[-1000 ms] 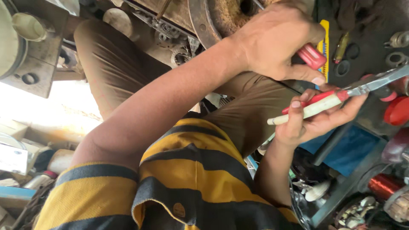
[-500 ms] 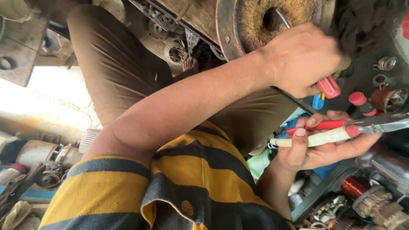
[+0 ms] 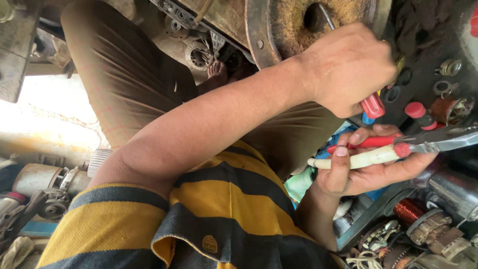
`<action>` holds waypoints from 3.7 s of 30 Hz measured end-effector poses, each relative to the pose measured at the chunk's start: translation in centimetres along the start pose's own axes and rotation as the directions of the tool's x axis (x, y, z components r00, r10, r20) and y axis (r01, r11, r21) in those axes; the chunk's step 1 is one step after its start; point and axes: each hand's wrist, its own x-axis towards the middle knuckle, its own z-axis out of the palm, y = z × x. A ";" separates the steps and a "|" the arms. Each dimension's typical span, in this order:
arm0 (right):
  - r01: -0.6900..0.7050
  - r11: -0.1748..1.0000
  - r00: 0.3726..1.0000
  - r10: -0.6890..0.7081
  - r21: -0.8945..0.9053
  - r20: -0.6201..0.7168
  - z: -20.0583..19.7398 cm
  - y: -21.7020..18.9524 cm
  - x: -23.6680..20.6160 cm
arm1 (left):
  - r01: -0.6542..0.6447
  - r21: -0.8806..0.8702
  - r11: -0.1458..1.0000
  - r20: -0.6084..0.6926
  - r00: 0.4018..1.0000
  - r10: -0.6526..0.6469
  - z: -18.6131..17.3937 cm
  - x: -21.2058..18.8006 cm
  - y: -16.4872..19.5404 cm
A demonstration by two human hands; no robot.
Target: The person works on a circular metal part, using a screwdriver and pliers to remove a small ring, then uses a hammer to tap a cylindrical piece into place. They continue to adjust and fit the components by hand.
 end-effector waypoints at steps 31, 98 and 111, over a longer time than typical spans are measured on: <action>0.076 0.984 0.996 -0.069 -0.159 0.051 -3.5 2.1 0.1 | 0.077 -0.053 0.996 0.066 0.995 -0.074 -1.4 1.0 0.7; -0.036 0.999 0.998 0.036 -0.001 -0.058 -4.5 7.6 2.7 | 0.155 0.087 0.984 0.137 0.976 -0.166 1.0 -0.3 -0.6; -0.037 0.998 0.999 0.038 0.049 -0.023 -4.8 3.9 3.6 | 0.148 0.020 0.989 0.226 0.963 -0.148 -1.1 0.4 0.3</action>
